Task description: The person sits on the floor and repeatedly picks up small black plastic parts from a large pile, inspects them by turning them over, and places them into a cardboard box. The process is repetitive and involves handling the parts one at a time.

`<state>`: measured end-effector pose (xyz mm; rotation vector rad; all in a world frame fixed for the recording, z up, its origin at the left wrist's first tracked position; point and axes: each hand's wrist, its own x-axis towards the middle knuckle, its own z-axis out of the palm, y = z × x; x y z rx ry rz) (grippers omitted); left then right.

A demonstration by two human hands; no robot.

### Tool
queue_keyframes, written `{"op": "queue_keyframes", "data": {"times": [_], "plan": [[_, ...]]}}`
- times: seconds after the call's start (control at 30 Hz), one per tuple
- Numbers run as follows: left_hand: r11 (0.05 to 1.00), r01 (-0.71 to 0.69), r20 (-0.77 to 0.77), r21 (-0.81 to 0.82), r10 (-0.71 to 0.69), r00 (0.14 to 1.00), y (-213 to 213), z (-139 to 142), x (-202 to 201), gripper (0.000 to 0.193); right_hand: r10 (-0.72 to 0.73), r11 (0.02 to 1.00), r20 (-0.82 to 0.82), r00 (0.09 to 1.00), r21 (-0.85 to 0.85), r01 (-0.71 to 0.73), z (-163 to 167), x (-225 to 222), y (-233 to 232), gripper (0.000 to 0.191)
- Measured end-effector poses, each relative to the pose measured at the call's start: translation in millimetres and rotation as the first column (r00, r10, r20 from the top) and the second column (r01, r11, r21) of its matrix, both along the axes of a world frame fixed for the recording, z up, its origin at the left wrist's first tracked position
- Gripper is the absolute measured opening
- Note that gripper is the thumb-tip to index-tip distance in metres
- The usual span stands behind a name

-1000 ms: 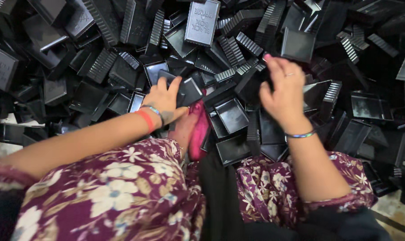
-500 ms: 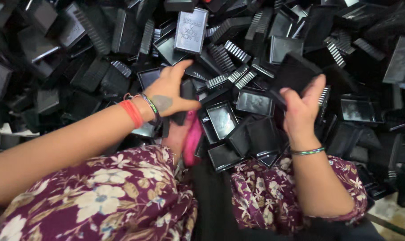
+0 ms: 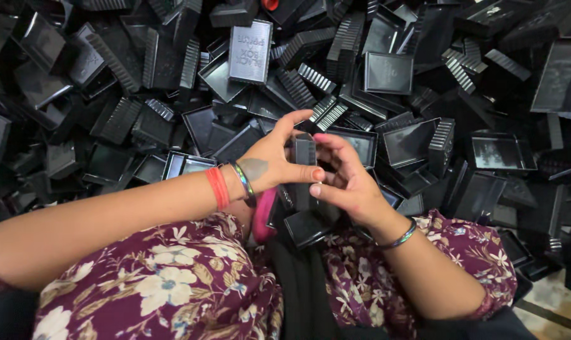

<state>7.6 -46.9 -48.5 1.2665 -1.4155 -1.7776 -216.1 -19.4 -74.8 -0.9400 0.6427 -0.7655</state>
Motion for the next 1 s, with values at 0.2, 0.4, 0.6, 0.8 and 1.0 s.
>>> {"op": "queue_keyframes", "data": {"times": [0.2,0.4,0.6,0.8,1.0], "plan": [[0.994,-0.023,-0.149,0.107,0.039,0.988,-5,0,-9,0.115,-0.214,0.973,0.228,0.950,0.134,0.188,-2,-7,-3,0.073],[0.957,-0.218,0.035,0.193,0.215,0.976,-5,-7,-18,0.102,-0.117,0.830,-0.309,0.944,-0.553,-0.078,8,-2,13,0.102],[0.945,-0.208,-0.001,0.253,0.215,0.977,-7,-19,-6,0.065,-0.291,0.940,-0.491,0.821,-0.309,0.148,6,-1,11,0.063],[0.997,-0.079,0.046,-0.019,0.079,0.996,-2,-27,23,0.048,-0.138,0.990,-0.091,0.986,0.021,0.141,-15,-2,-2,0.046],[0.956,-0.112,0.499,-0.271,0.239,0.833,10,-17,68,0.041,-0.488,0.862,-0.041,0.872,0.134,0.488,21,-19,-30,0.022]]}}
